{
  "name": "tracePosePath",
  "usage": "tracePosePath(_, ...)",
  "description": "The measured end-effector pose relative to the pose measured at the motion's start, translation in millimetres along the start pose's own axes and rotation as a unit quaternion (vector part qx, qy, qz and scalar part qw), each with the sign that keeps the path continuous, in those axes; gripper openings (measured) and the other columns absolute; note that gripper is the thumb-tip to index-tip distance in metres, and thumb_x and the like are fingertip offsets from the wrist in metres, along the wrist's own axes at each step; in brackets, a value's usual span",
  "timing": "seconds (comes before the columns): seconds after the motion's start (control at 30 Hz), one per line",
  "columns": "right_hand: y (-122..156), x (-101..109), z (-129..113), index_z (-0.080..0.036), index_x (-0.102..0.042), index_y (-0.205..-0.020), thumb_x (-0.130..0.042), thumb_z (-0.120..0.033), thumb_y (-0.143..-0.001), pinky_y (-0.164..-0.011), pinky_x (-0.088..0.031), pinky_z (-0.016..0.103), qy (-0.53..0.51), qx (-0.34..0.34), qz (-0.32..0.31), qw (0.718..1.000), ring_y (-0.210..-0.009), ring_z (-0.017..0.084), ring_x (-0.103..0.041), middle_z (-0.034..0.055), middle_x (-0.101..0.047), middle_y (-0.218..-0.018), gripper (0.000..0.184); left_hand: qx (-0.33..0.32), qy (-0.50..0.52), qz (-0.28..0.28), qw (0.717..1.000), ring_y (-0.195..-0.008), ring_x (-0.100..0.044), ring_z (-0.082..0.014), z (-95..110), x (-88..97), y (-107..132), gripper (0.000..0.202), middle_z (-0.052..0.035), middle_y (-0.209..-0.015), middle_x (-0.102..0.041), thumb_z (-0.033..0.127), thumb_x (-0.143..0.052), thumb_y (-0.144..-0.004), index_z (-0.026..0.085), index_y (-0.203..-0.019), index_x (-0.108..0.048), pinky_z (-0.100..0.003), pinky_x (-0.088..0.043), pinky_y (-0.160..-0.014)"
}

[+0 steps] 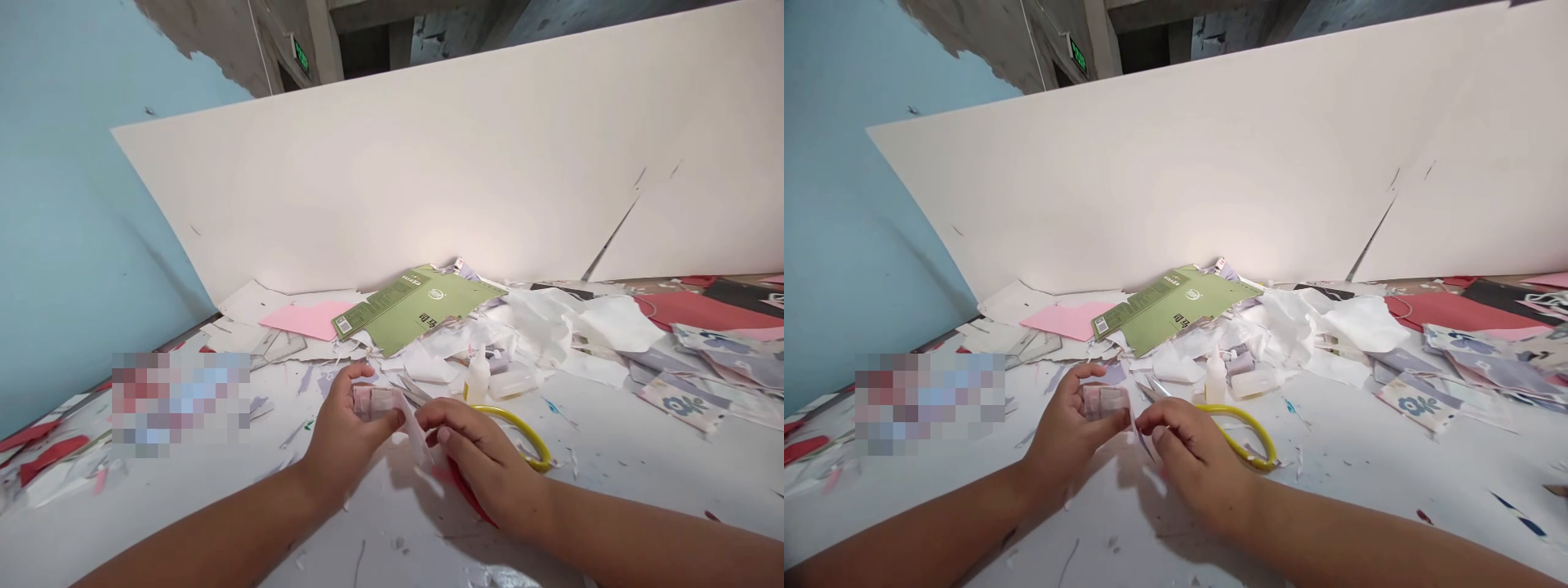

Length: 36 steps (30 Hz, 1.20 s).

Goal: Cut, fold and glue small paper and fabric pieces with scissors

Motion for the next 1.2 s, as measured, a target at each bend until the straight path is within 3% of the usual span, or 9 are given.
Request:
tracePosePath(0.13,-2.6,-2.7,5.2,-0.021,-0.055,-0.081,-0.045,-0.020,-0.077,-0.059,-0.040,0.024,-0.055,-0.047,-0.006,0.997,-0.063,0.012,-0.049,-0.0011,-0.054,-0.073,0.011,0.018,0.022,-0.020,0.999,-0.056,-0.054,-0.0112,-0.6,-2.4,3.8,0.060,0.0060,-0.063,-0.055,0.030,-0.072,-0.055,0.024,-0.105,-0.041,-0.023,-0.045,-0.055)
tracePosePath(0.27,-3.4,-6.9,7.6,-0.023,-0.055,-0.092,-0.054,-0.024,-0.075,-0.062,-0.041,0.024,-0.109,-0.079,-0.028,0.990,-0.070,0.013,-0.052,-0.0002,-0.058,-0.080,0.017,0.026,0.028,-0.044,0.998,-0.055,-0.053,-0.0111,-0.9,-4.3,6.8,0.061,0.0063,-0.062,-0.055,0.029,-0.073,-0.054,0.025,-0.105,-0.039,-0.021,-0.043,-0.050)
tracePosePath(0.37,-4.2,-8.0,5.9,-0.021,-0.056,-0.090,-0.055,-0.026,-0.074,-0.061,-0.040,0.024,-0.112,-0.093,-0.042,0.988,-0.068,0.013,-0.052,0.0003,-0.059,-0.076,0.016,0.018,0.018,-0.067,0.997,-0.056,-0.052,-0.0107,-3.4,-5.5,9.4,0.061,0.0060,-0.065,-0.056,0.024,-0.072,-0.056,0.026,-0.106,-0.037,-0.020,-0.042,-0.050)
tracePosePath(0.67,-4.9,-8.7,4.4,-0.020,-0.052,-0.085,-0.058,-0.033,-0.073,-0.053,-0.041,0.022,-0.177,-0.152,-0.012,0.972,-0.063,0.011,-0.046,-0.0026,-0.050,-0.068,0.019,0.022,0.016,-0.123,0.992,-0.059,-0.051,-0.0094,-9.0,-6.4,11.4,0.049,0.0039,-0.074,-0.056,0.023,-0.062,-0.069,0.029,-0.109,-0.034,-0.020,-0.041,-0.052)
tracePosePath(0.97,-6.5,-8.0,11.2,-0.020,-0.045,-0.076,-0.058,-0.032,-0.074,-0.049,-0.035,0.019,-0.164,-0.144,0.030,0.975,-0.057,0.008,-0.038,-0.0054,-0.044,-0.063,0.018,0.092,0.099,-0.156,0.979,-0.052,-0.051,-0.0089,2.7,-8.8,11.3,0.040,0.0035,-0.076,-0.056,0.017,-0.050,-0.074,0.028,-0.108,-0.031,-0.022,-0.039,-0.049)
tracePosePath(1.2,-8.0,-9.4,13.5,-0.021,-0.043,-0.076,-0.057,-0.029,-0.075,-0.054,-0.037,0.021,-0.157,-0.130,0.030,0.979,-0.059,0.008,-0.040,-0.0060,-0.045,-0.066,0.016,0.097,0.154,-0.162,0.970,-0.063,-0.055,-0.0109,-0.3,-4.2,11.2,0.050,0.0023,-0.079,-0.058,0.004,-0.040,-0.063,0.027,-0.108,-0.035,-0.024,-0.040,-0.059)
Point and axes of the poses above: each hand's wrist, its own y-axis away from the middle knuckle, its own x-axis out of the back of the hand, z = x × y, the point moved 1 cm from there along -y, towards the middle knuckle
